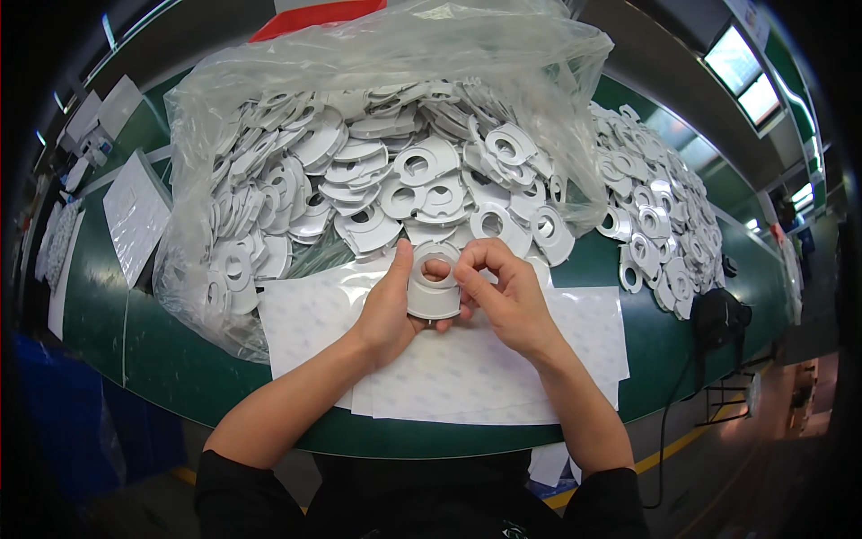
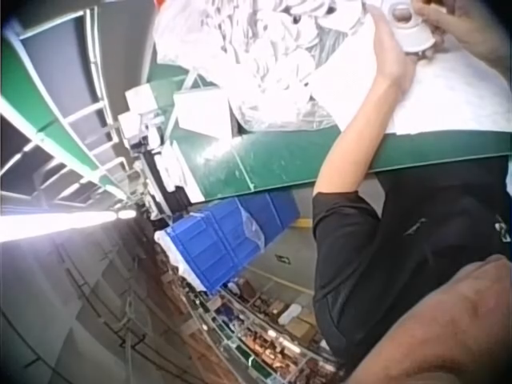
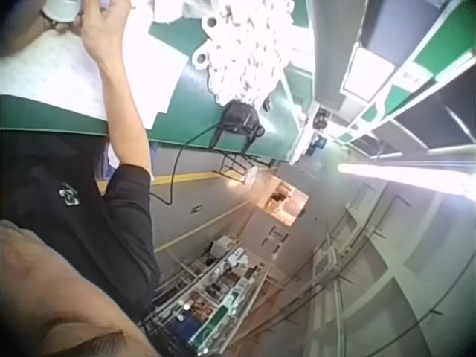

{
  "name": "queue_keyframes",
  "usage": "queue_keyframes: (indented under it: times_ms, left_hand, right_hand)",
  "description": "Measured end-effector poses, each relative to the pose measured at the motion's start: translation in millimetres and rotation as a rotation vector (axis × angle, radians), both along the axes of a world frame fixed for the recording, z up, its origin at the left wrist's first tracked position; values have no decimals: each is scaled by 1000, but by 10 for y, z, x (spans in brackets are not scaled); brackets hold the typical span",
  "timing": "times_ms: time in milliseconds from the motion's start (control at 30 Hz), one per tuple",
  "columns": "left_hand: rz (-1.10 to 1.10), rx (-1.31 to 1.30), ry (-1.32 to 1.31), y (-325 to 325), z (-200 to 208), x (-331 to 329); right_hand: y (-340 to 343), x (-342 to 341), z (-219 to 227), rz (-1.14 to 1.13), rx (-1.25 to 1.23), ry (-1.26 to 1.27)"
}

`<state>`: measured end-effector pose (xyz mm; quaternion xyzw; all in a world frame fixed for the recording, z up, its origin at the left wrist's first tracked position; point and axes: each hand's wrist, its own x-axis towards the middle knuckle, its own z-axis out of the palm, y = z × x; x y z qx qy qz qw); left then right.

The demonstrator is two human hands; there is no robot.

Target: Applying circular adhesive gaskets to light fixture housing components on an assembly line.

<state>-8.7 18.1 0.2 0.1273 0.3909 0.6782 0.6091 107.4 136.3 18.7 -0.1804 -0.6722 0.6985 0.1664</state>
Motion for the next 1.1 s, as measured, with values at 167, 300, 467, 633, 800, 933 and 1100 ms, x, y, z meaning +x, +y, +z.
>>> queue_keyframes:
  times_ms: [167,300,467,633,800,933,1100]
  left_hand:
    - [-3,6,7,-3,1,1]
    - [-2,2,1,-7,-16,-2]
    - [-8,8,-8,-8,-28,-7]
    - [-11,26,-25,4,-23,3]
    - [9,46,-29,-7,-13,3]
    - [15,46,26,-18,14,-3]
    - [-11,17,74,-16,-10,-8]
  right_hand:
    - [0,-1,-3,2,2,1]
    - [-4,-1,-7,2,8,3]
    - [-9,-2,-6,2,-3,7]
    - [-13,3,-28,-17,45,19]
    - [-21,5,16,-6,85,-14]
    - [-66,-23,8,-38,138,21]
    - [-55,-13,-7,-59,163,49]
